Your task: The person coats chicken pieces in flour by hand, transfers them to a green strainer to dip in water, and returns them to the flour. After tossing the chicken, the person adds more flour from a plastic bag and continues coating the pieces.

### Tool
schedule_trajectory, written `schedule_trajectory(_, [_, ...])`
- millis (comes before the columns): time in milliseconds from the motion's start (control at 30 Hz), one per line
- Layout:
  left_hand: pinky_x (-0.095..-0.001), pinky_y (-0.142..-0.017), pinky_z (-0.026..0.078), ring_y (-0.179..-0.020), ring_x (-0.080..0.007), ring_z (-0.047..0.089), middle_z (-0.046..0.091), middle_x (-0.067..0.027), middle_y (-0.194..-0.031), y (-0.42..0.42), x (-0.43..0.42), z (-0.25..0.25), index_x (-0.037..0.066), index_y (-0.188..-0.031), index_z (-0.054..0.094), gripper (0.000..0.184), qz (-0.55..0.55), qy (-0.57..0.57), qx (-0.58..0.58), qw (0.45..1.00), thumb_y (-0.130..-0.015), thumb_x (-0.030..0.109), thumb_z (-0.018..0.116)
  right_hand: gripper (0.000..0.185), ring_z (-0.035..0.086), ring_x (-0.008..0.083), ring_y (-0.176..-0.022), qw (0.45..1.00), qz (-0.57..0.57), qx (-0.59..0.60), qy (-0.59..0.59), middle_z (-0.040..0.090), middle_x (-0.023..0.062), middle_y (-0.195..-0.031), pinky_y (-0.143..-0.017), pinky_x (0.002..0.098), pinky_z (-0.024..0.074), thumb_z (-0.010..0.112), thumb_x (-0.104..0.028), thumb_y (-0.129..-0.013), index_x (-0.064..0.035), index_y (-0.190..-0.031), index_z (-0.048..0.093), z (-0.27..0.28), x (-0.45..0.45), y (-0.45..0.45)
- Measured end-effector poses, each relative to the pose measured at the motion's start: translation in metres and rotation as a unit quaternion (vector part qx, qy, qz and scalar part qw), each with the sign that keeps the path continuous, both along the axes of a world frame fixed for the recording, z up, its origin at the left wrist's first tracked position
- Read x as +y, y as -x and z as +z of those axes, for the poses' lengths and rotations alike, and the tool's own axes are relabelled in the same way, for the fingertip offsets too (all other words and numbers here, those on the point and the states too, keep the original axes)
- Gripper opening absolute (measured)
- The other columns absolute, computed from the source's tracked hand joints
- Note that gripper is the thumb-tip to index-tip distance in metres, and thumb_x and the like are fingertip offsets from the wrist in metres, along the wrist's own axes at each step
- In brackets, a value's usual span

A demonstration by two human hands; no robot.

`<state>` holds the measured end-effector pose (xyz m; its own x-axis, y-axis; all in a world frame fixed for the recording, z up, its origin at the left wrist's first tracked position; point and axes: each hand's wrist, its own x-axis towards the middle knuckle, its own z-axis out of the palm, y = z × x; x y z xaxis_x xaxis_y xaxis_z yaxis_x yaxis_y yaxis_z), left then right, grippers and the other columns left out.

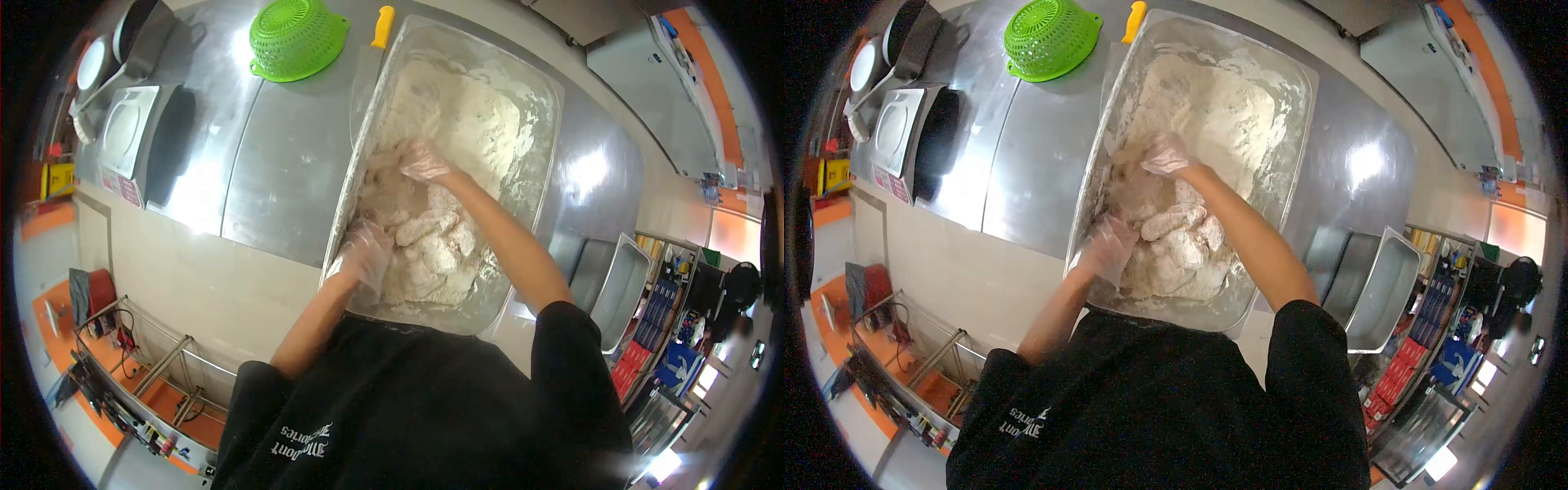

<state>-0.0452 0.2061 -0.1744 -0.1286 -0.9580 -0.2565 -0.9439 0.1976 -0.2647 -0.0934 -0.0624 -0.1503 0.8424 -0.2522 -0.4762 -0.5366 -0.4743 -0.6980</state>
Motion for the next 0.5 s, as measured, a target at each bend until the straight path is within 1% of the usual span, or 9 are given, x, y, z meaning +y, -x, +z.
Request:
schedule_trajectory(33, [-0.0497,-0.063,0.052,-0.081,-0.0412,0.06,0.05,-0.0374,-0.106,-0.003,-0.006,0.019,-0.005,-0.117,0.046,0.041,0.004,-0.037,0.031,0.999,-0.089,0.024,0.042,0.021,0.058,0.0193,-0.077,0.988,0.067,0.072,0.12,0.062,0.0105,-0.089,-0.07,0.0315,0.0509,0.053,-0.015,-0.081,0.0002,-0.095,0.06,0.027,-0.013,-0.011])
schedule_trajectory(67, [-0.0504,-0.063,0.052,-0.082,-0.0431,0.06,0.048,-0.0387,-0.108,-0.007,-0.018,0.065,-0.005,-0.116,0.046,0.041,0.021,-0.081,0.071,0.994,-0.089,0.025,0.041,0.02,0.058,0.0183,-0.073,0.971,0.107,0.092,0.194,0.061,0.0101,-0.085,-0.067,0.0291,0.0508,0.052,-0.014,-0.08,0.0002,-0.092,0.06,0.033,-0.014,-0.015])
schedule_trajectory(133, [-0.0511,-0.061,0.052,-0.084,-0.0465,0.058,0.046,-0.0405,-0.11,-0.005,-0.026,0.087,-0.005,-0.116,0.046,0.042,0.087,-0.118,0.137,0.98,-0.09,0.027,0.04,0.019,0.058,0.0169,-0.069,0.938,0.159,0.083,0.297,0.06,0.0097,-0.08,-0.062,0.0266,0.0502,0.052,-0.015,-0.079,0.0,-0.087,0.06,0.032,-0.007,-0.016])
schedule_trajectory(200, [-0.0512,-0.059,0.052,-0.084,-0.0494,0.057,0.045,-0.0415,-0.11,0.0,-0.025,0.077,-0.005,-0.118,0.045,0.044,0.182,-0.106,0.19,0.959,-0.091,0.03,0.04,0.019,0.057,0.0162,-0.068,0.917,0.179,0.027,0.355,0.059,0.0098,-0.076,-0.06,0.0267,0.0492,0.053,-0.017,-0.078,-0.0002,-0.083,0.061,0.02,0.019,-0.004])
schedule_trajectory(233, [-0.0507,-0.058,0.052,-0.084,-0.049,0.057,0.045,-0.0412,-0.111,0.002,-0.018,0.062,-0.006,-0.119,0.044,0.047,0.136,-0.042,0.124,0.982,-0.091,0.031,0.04,0.02,0.057,0.0159,-0.067,0.904,0.189,-0.001,0.383,0.059,0.0099,-0.074,-0.059,0.0267,0.0488,0.053,-0.019,-0.078,-0.0003,-0.081,0.061,0.017,0.033,0.003])
schedule_trajectory(267, [-0.0503,-0.057,0.052,-0.084,-0.0486,0.057,0.045,-0.0409,-0.111,0.006,-0.004,0.044,-0.007,-0.121,0.043,0.049,0.09,0.022,0.057,0.994,-0.091,0.032,0.04,0.021,0.057,0.0167,-0.067,0.904,0.188,-0.017,0.384,0.059,0.0106,-0.073,-0.059,0.0276,0.0485,0.054,-0.02,-0.077,-0.0002,-0.079,0.061,0.015,0.044,0.008])
schedule_trajectory(333, [-0.0483,-0.056,0.052,-0.083,-0.0468,0.058,0.045,-0.0407,-0.112,0.006,-0.004,0.05,-0.008,-0.123,0.041,0.052,0.06,0.036,0.017,0.997,-0.091,0.033,0.039,0.023,0.058,0.0194,-0.069,0.916,0.174,-0.04,0.36,0.06,0.0127,-0.073,-0.061,0.0301,0.0481,0.054,-0.021,-0.076,0.0005,-0.077,0.061,0.019,0.065,0.015])
schedule_trajectory(400, [-0.0453,-0.057,0.053,-0.083,-0.0438,0.059,0.045,-0.0408,-0.112,0.006,-0.012,0.067,-0.009,-0.124,0.04,0.054,0.089,-0.065,0.073,0.991,-0.092,0.034,0.038,0.024,0.059,0.0234,-0.072,0.939,0.145,-0.053,0.308,0.061,0.0155,-0.075,-0.065,0.0335,0.0479,0.055,-0.022,-0.075,0.0014,-0.076,0.06,0.027,0.083,0.018])
schedule_trajectory(500, [-0.0434,-0.061,0.053,-0.084,-0.039,0.061,0.048,-0.0363,-0.109,0.005,-0.004,0.057,-0.008,-0.125,0.04,0.055,0.209,-0.018,0.175,0.962,-0.091,0.035,0.04,0.026,0.06,0.0281,-0.074,0.976,0.104,-0.046,0.187,0.062,0.0186,-0.077,-0.069,0.0365,0.0476,0.054,-0.022,-0.074,0.0027,-0.075,0.061,0.039,0.086,0.02])
